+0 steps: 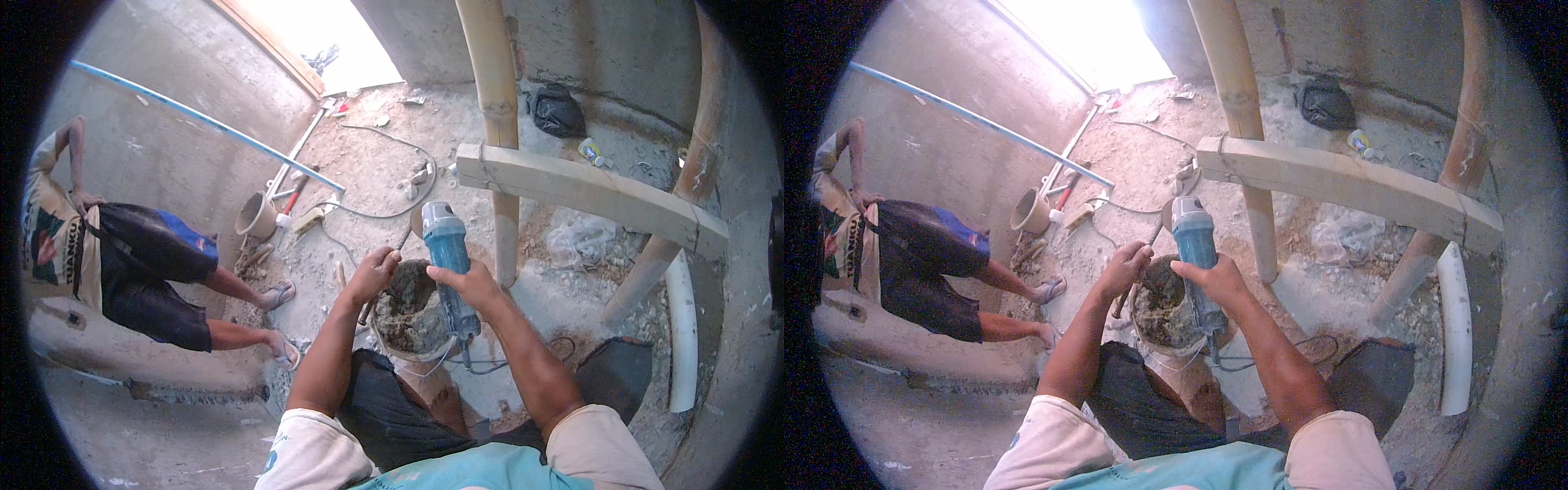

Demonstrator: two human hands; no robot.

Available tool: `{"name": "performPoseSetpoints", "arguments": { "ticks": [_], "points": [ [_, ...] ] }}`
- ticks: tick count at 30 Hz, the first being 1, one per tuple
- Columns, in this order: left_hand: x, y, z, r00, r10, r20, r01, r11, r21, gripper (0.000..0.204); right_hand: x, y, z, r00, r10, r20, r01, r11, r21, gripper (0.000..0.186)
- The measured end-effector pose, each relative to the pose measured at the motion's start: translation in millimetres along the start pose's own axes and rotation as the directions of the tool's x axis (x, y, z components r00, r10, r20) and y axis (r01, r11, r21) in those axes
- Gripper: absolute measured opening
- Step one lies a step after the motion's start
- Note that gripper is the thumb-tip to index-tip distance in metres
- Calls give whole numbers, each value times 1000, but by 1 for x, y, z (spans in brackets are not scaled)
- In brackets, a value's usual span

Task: The person uses a power grinder to grind or cut a concrete object held inside a bucket, while another person works on the nearby wall.

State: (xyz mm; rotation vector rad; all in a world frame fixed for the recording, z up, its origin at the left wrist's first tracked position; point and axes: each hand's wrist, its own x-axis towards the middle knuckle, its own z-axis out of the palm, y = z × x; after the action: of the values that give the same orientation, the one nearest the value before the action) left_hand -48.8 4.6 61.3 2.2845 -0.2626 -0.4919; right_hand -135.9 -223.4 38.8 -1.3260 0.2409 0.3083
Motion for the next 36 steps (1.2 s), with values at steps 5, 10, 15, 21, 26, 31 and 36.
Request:
{"name": "performPoseSetpoints", "arguments": {
  "ticks": [5,10,15,21,26,31,36],
  "points": [
    [-1,2,-1,1000,-7,11,7,1000,17,29,-2,-1,1,1000,-4,-24,4,1000,4,53],
    [-2,2,-2,999,-34,19,35,997,-62,28,-3,-1,0,997,38,-70,-40,999,-19,52],
    [-4,4,0,998,-57,-13,56,996,-70,31,-10,-11,-2,997,48,-59,-46,998,36,50],
    [-3,4,0,999,-49,-12,48,998,-31,32,-11,-13,1,998,47,-40,-46,999,2,49],
    [-7,13,2,999,-44,21,44,999,-26,32,-7,-4,0,997,35,-62,-36,999,-8,50],
    [-6,4,-3,996,-68,62,68,998,6,31,4,9,-3,993,57,-105,-60,998,-23,54],
    [-3,-4,-7,996,34,-85,-35,999,-9,28,2,7,-8,979,117,-165,-118,993,1,55]
  ]
}}
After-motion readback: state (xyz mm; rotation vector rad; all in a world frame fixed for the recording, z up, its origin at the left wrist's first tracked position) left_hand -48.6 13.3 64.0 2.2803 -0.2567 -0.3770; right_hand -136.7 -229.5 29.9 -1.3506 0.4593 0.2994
